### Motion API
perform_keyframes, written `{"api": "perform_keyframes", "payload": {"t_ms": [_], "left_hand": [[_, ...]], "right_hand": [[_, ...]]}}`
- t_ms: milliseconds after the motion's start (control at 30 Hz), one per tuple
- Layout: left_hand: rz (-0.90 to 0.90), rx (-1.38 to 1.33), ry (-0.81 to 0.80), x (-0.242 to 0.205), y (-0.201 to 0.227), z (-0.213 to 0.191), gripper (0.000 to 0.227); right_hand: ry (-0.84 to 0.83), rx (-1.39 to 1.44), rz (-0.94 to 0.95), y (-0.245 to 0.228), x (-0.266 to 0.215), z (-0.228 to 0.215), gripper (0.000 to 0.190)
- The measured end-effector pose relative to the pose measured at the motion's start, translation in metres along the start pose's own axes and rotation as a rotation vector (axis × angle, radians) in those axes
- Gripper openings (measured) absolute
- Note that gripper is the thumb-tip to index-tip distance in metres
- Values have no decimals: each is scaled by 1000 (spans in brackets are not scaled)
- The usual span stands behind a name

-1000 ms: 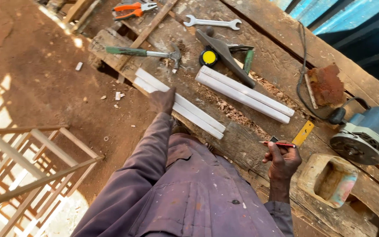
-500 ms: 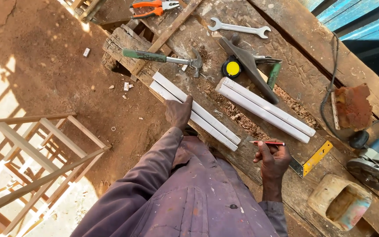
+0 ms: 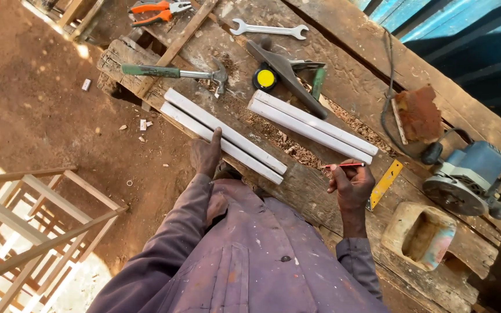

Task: The person is marking several white plastic or metal profiles with a pencil on a wooden workbench in a workshop.

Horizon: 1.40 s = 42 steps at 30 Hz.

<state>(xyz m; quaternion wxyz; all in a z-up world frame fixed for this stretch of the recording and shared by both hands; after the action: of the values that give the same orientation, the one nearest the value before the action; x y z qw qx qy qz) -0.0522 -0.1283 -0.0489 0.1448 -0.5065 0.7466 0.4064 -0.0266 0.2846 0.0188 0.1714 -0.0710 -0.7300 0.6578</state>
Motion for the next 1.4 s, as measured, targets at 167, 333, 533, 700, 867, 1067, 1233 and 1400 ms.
{"api": "perform_keyframes", "payload": {"t_ms": [167, 333, 533, 700, 867, 1067, 1233, 1400], "left_hand": [[-6, 1, -25, -4, -8, 15, 101], [-26, 56, -44, 3, -16, 31, 101], [-18, 33, -53, 2, -10, 32, 98], [-74, 69, -13, 2, -5, 36, 90], [-63, 85, -10, -11, -3, 33, 94], [-84, 77, 3, -10, -2, 35, 96], [-79, 93, -1, -10, -3, 34, 97], [-60, 59, 38, 23, -15, 43, 93]], "right_hand": [[48, 23, 11, 0, -8, -18, 19], [18, 16, 39, 2, -20, -15, 18], [-21, 48, 44, 24, -23, -15, 22], [-11, 47, 30, 15, -15, -17, 21], [8, 45, 24, 35, -10, -28, 21], [-24, 40, 34, 34, -8, -25, 21], [-22, 48, 50, 23, -6, -19, 21], [-45, 29, 40, 33, -1, -21, 19]]}}
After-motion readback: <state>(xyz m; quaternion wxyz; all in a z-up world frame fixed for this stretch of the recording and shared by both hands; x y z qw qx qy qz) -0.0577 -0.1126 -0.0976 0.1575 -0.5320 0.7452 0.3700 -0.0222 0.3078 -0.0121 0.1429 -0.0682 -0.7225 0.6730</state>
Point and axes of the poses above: each hand's wrist, its own x-axis towards the middle knuckle, its own z-axis out of the palm, y = z × x, the point moved 8 cm from there along x, towards the middle knuckle, and after that the axes turned 13 degrees about -z, right-handed, at the moved point
